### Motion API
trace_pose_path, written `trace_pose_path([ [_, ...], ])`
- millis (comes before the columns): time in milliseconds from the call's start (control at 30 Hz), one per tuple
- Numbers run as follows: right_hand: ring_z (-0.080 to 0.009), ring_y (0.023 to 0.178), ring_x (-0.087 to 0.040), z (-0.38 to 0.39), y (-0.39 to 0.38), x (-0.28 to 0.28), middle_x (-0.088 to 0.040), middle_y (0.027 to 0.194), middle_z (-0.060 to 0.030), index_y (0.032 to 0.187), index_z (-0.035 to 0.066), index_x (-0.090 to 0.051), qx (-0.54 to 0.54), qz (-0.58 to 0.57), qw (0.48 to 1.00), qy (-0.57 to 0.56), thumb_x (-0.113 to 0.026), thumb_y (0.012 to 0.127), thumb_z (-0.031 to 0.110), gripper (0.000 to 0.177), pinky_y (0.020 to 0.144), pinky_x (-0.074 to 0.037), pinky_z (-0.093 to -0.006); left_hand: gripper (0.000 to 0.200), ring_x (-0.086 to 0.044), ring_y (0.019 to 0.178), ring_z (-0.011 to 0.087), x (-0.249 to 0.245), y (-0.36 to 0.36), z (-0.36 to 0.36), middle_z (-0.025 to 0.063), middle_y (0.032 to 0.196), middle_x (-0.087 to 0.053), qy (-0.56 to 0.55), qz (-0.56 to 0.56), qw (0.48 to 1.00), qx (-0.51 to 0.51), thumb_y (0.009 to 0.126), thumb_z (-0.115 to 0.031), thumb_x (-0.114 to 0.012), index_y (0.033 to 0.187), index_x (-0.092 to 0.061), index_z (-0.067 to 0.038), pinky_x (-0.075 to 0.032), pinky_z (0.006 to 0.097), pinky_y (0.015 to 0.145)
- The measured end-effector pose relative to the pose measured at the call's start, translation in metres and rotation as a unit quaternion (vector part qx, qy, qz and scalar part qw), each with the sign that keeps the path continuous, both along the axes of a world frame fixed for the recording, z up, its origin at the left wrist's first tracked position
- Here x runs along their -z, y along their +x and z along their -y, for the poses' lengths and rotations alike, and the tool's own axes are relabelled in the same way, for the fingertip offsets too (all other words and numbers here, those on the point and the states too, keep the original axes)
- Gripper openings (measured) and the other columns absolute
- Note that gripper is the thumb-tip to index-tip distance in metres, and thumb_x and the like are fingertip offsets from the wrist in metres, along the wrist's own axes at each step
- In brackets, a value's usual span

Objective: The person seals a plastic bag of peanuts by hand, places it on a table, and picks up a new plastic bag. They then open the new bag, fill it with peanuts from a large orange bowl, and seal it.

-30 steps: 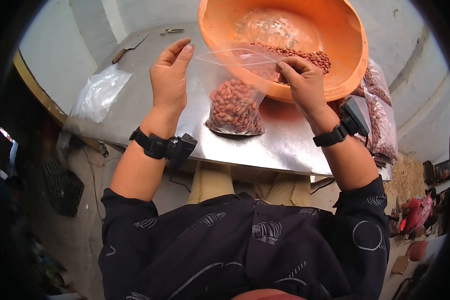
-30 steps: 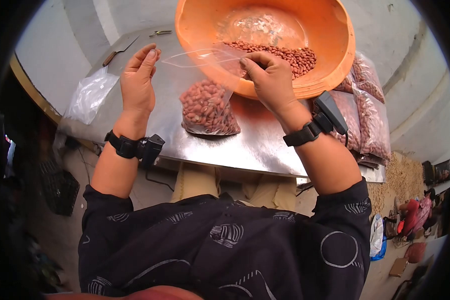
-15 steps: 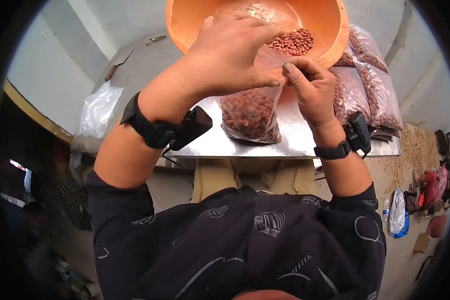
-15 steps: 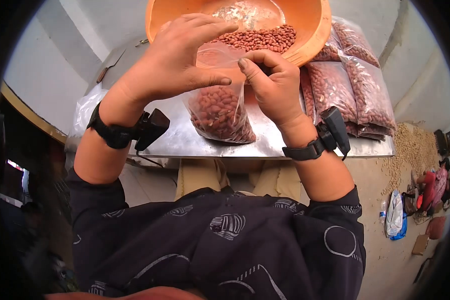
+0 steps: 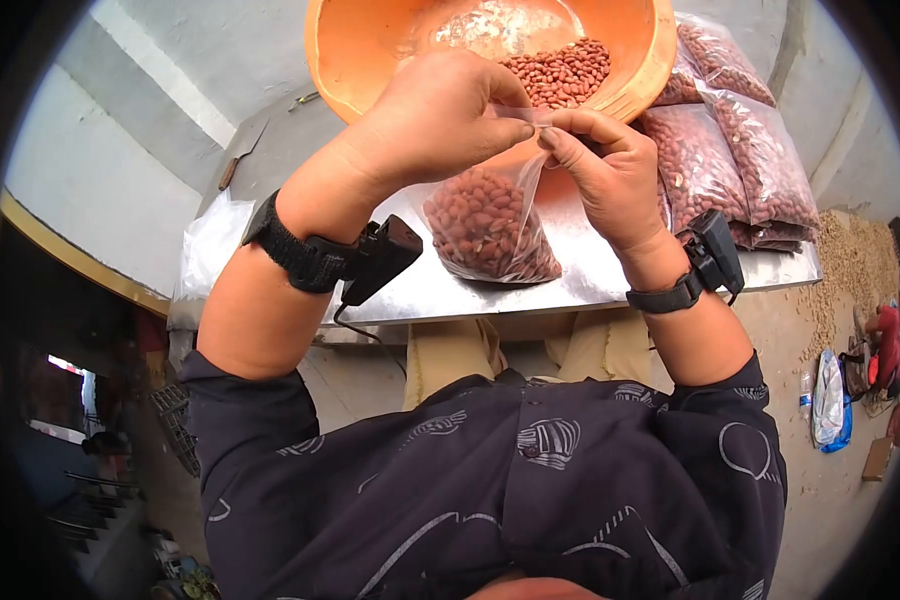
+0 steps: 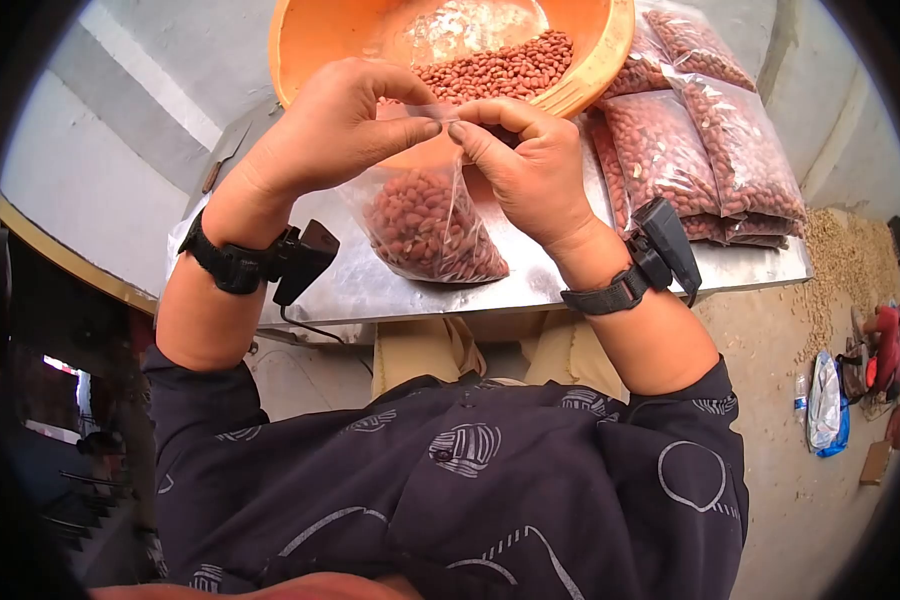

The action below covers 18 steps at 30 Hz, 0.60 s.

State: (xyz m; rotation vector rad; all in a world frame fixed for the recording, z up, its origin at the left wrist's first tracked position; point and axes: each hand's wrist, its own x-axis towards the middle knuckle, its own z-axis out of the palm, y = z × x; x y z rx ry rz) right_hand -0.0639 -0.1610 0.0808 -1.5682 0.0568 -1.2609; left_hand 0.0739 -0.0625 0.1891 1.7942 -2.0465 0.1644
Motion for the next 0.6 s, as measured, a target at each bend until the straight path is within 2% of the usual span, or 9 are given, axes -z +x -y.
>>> trace_pose_path([
  [400,-0.0048,0.073,-0.057,-0.0020,0.0027,0.0006,-0.067,0.081,-0.0009,0.094,-0.001,-0.069,0.004,0.009,1.000,-0.002,-0.066,0.085,0.005,0.011,0.064,-0.047,-0.0194,0.018,-0.062,0.074,0.0183,0.0019,0.0053,0.0060,0.0127,0.076,-0.066,0.026,-0.042,0.999,0.019,0.077,-0.015,-0.070,0.088,-0.070,0.001,-0.049,0.0312,0.070],
  [600,-0.0045,0.072,-0.056,-0.0012,0.0039,0.0017,-0.065,0.079,0.0003,0.094,-0.001,-0.069,-0.011,0.020,1.000,0.007,-0.066,0.086,0.006,0.011,0.063,-0.046,-0.0193,0.018,-0.062,0.074,0.0169,0.0002,0.0025,0.0056,0.0112,0.077,-0.066,0.012,-0.010,1.000,0.023,0.077,-0.014,-0.071,0.088,-0.070,0.000,-0.049,0.0307,0.070],
])
